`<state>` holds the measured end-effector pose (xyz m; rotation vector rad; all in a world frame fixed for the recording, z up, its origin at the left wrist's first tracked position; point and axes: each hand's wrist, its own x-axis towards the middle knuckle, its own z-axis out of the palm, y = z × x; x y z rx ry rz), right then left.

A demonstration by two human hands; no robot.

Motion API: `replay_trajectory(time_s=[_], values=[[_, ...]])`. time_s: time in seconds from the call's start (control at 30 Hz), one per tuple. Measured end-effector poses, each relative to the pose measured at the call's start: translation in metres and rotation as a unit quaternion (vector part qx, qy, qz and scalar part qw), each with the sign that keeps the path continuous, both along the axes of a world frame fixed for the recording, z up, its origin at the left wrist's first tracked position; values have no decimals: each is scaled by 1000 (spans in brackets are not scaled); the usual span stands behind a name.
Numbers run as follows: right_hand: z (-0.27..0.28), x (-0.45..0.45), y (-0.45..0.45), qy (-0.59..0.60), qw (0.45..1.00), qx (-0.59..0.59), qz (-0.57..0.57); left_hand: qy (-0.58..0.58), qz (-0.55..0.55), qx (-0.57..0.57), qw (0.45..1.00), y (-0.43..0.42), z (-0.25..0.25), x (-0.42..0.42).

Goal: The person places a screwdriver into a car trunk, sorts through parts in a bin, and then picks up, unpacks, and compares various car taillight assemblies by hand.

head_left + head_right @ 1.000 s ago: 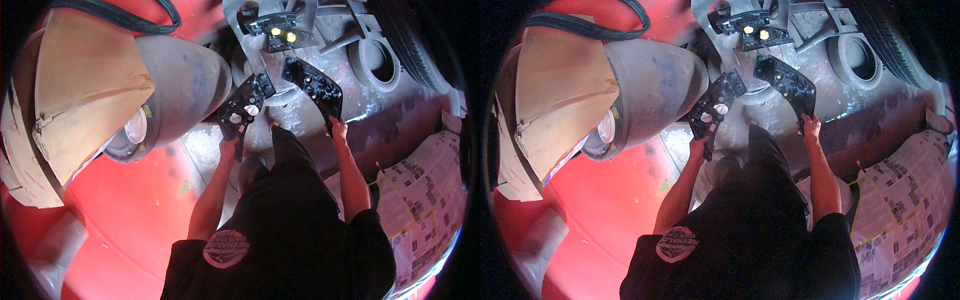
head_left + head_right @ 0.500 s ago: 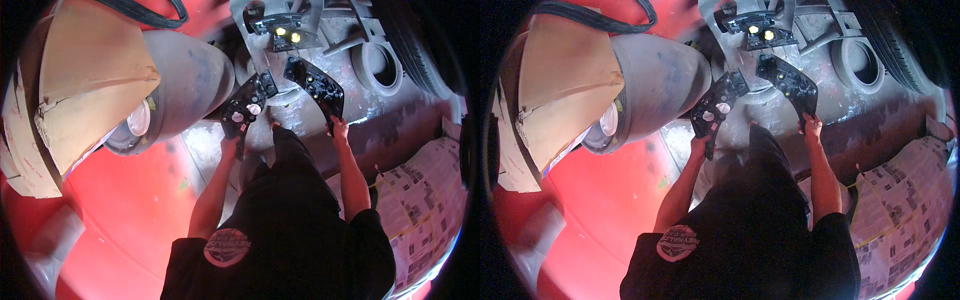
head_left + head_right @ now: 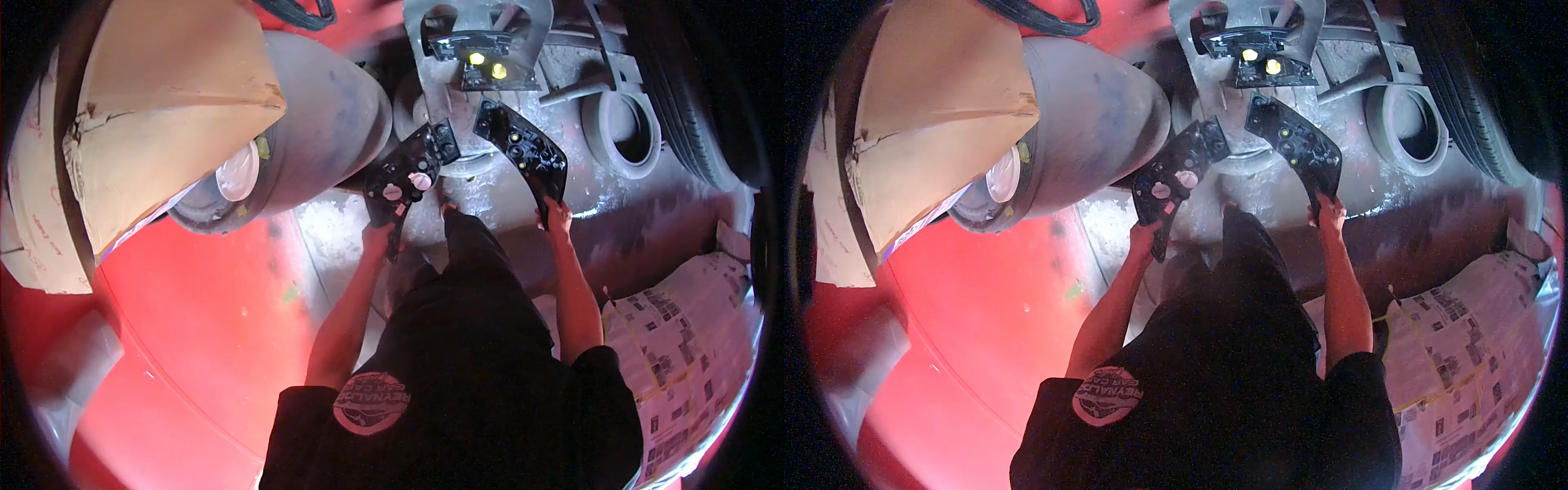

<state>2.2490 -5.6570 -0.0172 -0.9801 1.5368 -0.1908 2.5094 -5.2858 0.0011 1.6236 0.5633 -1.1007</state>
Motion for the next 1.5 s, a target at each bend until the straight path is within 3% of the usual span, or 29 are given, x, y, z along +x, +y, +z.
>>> replay_trajectory(time_s=[1.07, 1.5], values=[[3, 11, -8, 19, 999, 18, 47, -15, 14, 8, 1000, 38, 10, -31], [-10, 5, -14, 27, 997, 32, 62, -40, -21, 85, 995, 56, 4, -60]])
